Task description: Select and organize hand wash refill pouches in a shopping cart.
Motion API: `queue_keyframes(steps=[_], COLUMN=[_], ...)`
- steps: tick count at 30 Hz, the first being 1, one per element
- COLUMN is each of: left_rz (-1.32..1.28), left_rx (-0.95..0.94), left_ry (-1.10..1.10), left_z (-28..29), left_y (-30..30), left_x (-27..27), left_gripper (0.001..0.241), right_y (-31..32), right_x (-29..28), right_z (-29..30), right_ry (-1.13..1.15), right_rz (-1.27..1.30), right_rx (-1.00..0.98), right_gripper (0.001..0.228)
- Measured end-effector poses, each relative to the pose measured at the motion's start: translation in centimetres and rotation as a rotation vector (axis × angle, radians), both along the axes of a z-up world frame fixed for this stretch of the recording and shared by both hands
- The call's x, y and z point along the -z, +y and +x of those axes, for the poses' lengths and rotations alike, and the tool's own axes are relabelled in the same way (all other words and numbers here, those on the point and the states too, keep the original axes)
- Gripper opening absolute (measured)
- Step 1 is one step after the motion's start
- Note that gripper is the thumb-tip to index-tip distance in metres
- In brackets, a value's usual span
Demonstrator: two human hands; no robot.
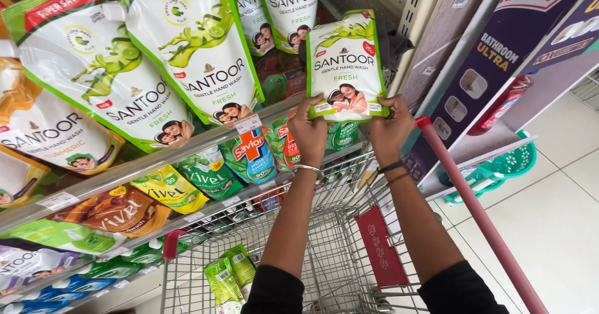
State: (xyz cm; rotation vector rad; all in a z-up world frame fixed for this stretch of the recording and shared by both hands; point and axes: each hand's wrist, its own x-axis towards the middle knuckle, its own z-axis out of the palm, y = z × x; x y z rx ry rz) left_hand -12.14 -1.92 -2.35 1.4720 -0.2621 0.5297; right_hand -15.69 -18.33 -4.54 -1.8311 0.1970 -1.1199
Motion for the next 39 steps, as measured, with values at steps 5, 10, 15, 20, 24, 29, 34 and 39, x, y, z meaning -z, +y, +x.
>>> queue_keyframes(steps=[5,10,15,20,24,29,34,39], left_rz=[0.184,0.025,0.221,0.23,0.324,0.194,0.05,0.048], left_rx=[0.15,0.697,0.371,0.217,-0.009,-0.223,-0.147,-0.138], left_ry=[0.168,0.191,0.26,0.062,0.047,-0.155,-0.459,-0.366], left_z=[0.0,2.3,7.3,3.1,1.1,4.2,7.3,8.9], left_y=[2.0,3.1,0.6,-1.6,-0.2,1.4,3.0,3.9], left_x=[0.5,-0.1,1.6,-1.5,-6.4,-12.0,-14.2,-11.4], left_gripper=[0.063,0.115,0.047,0.027,0.025,0.017,0.018,0.019], right_y=[-4.3,-6.0,-7.9,-5.1,-2.7,-0.3,1.5,2.8], right_x=[0.2,-2.6,5.8,2.8,-5.9,-11.8,-13.7,-11.1], right_z=[0.6,4.4,13.3,10.5,7.0,10.4,15.3,17.5], right_ry=[0.092,0.269,0.128,-0.068,-0.172,-0.298,-0.486,-0.422], right_rz=[0.055,0.641,0.632,0.603,0.646,0.683,0.689,0.674], right_rx=[-0.443,-0.926,-0.583,-0.47,-0.559,-0.729,-1.007,-1.066], right_gripper=[0.054,0.078,0.027,0.01,0.008,0.012,0.011,0.012])
